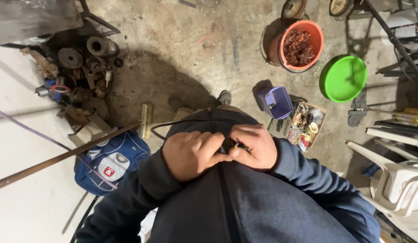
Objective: Organizing and inspecting various motor components and tools in a workshop setting.
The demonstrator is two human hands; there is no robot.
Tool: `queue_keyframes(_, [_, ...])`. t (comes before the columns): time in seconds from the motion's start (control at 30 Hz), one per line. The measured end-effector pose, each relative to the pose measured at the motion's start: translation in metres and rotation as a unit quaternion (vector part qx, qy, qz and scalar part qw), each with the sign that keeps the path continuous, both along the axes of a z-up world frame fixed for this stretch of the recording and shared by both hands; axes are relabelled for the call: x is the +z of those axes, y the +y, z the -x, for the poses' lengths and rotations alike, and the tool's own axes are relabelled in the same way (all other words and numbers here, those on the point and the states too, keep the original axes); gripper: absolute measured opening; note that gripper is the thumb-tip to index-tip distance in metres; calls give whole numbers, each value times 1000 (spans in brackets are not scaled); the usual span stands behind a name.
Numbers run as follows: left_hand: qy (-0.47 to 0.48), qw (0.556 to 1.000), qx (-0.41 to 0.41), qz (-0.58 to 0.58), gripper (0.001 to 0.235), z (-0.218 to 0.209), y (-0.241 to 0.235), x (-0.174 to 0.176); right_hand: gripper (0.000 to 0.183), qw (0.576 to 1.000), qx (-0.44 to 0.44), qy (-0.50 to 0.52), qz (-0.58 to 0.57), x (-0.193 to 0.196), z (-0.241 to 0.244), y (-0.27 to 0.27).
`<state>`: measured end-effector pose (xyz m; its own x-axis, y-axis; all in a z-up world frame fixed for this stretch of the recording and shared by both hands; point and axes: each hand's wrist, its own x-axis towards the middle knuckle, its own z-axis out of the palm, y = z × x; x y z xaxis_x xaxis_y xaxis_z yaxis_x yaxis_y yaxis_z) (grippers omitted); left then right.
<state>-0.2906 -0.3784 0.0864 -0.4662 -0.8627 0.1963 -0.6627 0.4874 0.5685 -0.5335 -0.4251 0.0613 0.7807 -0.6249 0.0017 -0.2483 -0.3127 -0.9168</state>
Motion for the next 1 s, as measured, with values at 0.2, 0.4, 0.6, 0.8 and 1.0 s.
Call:
queue_keyframes(0.2, [23, 999, 7, 38, 42, 9, 3, -3, 37, 997, 11, -44, 59, -6, 5, -3])
queue_keyframes(0.4, [98, 987, 10, -126, 35, 12, 2, -12, 34, 993, 18, -36, 109, 4, 3, -14])
queue_keyframes(0.6, [362, 832, -13, -420, 33, 12, 0, -33, 32, 954, 72, 13, 290, 29, -3, -38])
queue_keyframes(0.8, [397, 659, -103, -631, 49, 10, -3, -58, 18, 827, 172, -6, 535, 39, -2, -65])
queue_keyframes(1.0, [242, 948, 73, -195, 43, 9, -8, 17, 23, 881, 100, -5, 463, 24, 1, -54])
